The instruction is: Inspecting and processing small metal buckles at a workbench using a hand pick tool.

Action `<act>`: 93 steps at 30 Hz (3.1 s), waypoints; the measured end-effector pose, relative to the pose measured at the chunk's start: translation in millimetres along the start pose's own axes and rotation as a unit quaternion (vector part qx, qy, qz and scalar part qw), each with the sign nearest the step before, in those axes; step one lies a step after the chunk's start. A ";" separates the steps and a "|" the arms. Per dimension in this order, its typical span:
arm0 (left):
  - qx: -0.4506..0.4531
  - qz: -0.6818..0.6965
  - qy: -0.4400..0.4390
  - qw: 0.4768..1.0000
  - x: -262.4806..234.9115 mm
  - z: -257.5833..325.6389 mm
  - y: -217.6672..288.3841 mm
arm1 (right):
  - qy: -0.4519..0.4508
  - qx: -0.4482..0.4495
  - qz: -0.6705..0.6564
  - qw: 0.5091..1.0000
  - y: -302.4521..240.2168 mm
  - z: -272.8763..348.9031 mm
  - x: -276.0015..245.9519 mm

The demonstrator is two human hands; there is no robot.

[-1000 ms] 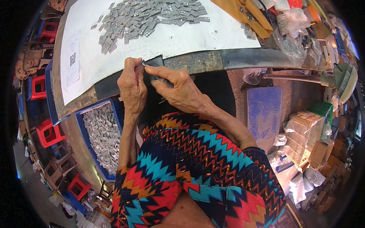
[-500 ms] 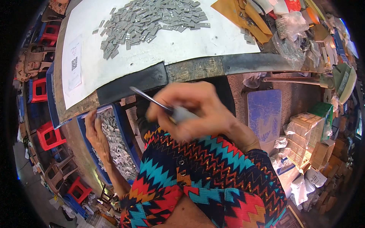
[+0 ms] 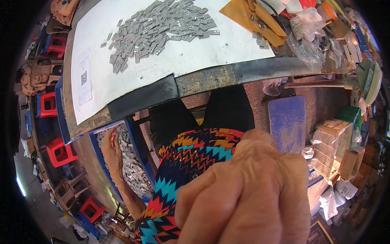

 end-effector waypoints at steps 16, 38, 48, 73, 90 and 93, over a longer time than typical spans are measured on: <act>0.308 0.155 0.033 0.938 32.5 -173.1 159.3 | 0.113 0.012 -0.064 0.991 6.9 -11.8 -0.3; 0.353 0.065 0.034 0.933 56.2 -142.2 153.5 | 0.181 -0.128 -0.169 0.960 22.2 -8.7 -21.1; 0.322 0.108 0.055 0.939 45.4 -136.4 148.7 | -0.143 0.019 -0.173 0.974 71.6 12.5 -63.8; 0.016 0.653 -0.107 0.750 46.8 -94.8 141.4 | 0.243 0.272 0.167 0.916 141.7 33.7 -134.1; -0.106 0.796 -0.204 0.560 79.9 -75.8 152.2 | 0.240 0.271 0.331 0.871 139.2 33.2 -137.7; -0.091 0.797 -0.206 0.561 81.8 -74.2 153.8 | 0.234 0.233 0.342 0.880 139.2 34.9 -139.3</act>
Point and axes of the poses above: each hand's wrist, its own z-axis away from the middle knuckle, its own x-axis out of the palm, y = z × x, the point moved 5 cm from there along -z, towards the middle knuckle, and after that the axes turned 2 degrees about -z, right-handed, at the moved point
